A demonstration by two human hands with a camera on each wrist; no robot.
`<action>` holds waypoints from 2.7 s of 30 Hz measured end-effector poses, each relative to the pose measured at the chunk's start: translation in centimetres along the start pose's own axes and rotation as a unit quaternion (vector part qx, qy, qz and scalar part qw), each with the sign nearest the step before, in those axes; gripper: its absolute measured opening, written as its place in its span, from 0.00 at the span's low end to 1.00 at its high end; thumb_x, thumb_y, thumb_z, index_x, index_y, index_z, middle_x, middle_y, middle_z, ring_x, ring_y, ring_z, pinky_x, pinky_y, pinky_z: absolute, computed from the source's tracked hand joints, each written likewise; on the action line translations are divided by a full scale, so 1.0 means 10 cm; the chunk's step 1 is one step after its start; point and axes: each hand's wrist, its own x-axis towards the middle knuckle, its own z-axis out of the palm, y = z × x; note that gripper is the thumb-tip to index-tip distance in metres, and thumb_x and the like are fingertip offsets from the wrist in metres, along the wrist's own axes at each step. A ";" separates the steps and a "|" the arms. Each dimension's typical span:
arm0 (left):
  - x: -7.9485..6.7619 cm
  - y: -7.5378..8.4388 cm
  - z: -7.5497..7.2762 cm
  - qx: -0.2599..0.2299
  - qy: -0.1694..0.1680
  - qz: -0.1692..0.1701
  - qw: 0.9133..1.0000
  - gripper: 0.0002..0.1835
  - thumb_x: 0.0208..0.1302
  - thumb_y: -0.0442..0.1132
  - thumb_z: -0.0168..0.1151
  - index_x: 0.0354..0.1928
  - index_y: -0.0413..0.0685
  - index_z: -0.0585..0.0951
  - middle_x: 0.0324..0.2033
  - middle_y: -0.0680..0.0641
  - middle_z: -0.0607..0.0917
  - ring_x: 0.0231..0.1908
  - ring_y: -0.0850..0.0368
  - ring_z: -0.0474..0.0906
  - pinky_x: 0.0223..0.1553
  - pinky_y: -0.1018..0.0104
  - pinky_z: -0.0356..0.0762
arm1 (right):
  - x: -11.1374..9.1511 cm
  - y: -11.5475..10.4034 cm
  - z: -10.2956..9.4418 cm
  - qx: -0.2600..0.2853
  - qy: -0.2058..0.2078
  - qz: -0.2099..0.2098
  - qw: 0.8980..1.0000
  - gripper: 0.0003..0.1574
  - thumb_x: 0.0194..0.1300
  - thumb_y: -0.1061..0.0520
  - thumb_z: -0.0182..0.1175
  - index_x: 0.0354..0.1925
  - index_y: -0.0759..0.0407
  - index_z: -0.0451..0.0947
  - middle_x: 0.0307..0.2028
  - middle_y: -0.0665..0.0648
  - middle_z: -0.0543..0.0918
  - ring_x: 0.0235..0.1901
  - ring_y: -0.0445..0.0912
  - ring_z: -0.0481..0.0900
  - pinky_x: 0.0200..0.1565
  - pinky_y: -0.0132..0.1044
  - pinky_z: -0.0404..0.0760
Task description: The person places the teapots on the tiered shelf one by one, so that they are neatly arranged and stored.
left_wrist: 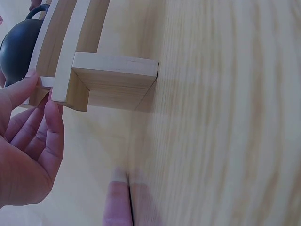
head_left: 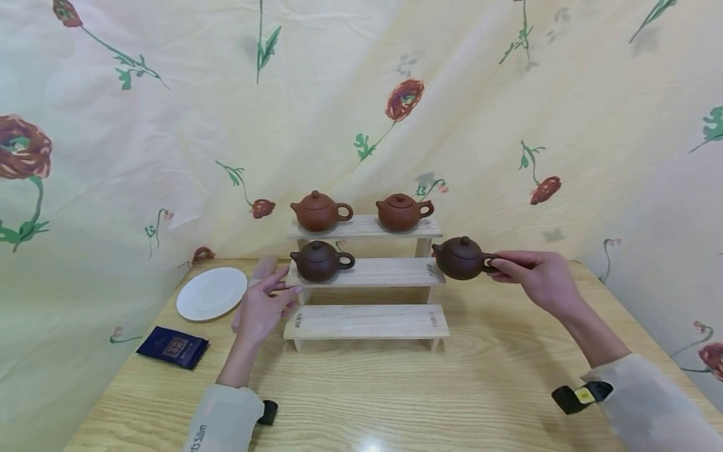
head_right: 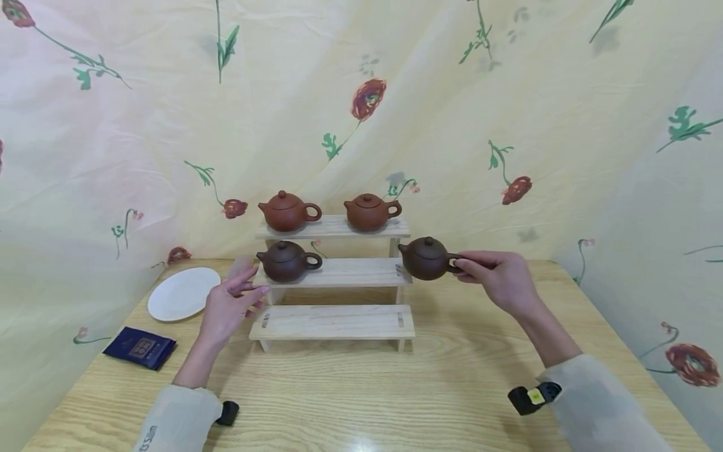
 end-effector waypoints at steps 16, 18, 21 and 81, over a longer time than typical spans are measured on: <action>0.00 0.00 0.01 0.001 0.001 -0.003 1.000 0.31 0.67 0.35 0.74 0.71 0.46 0.79 0.45 0.41 0.90 0.24 0.63 0.87 0.28 0.71 0.84 | 0.18 -0.25 0.39 0.040 -0.034 -0.013 0.999 0.19 0.76 0.64 0.62 0.57 0.79 0.81 0.51 0.74 0.87 0.38 0.34 0.90 0.43 0.35 0.89; 0.00 0.00 0.00 0.001 0.001 -0.003 1.000 0.31 0.67 0.35 0.74 0.71 0.45 0.79 0.45 0.41 0.90 0.25 0.62 0.87 0.28 0.71 0.84 | 0.20 -0.29 0.44 0.041 -0.041 -0.009 0.998 0.20 0.77 0.63 0.62 0.58 0.79 0.81 0.53 0.77 0.85 0.38 0.34 0.90 0.43 0.34 0.89; 0.00 0.00 0.00 0.004 0.001 -0.004 1.000 0.31 0.67 0.35 0.74 0.71 0.45 0.79 0.45 0.41 0.90 0.25 0.62 0.87 0.29 0.69 0.85 | 0.23 -0.32 0.50 0.041 -0.048 -0.002 0.998 0.20 0.77 0.63 0.62 0.59 0.78 0.81 0.55 0.78 0.84 0.38 0.35 0.91 0.43 0.32 0.88; 0.03 -0.01 0.00 0.017 0.005 0.005 1.000 0.31 0.66 0.36 0.75 0.71 0.44 0.79 0.47 0.37 0.90 0.24 0.62 0.87 0.29 0.67 0.86 | 0.35 -0.30 0.73 -0.070 -0.061 -0.019 0.995 0.16 0.74 0.59 0.67 0.55 0.67 0.88 0.58 0.70 0.86 0.34 0.32 0.82 0.31 0.34 0.85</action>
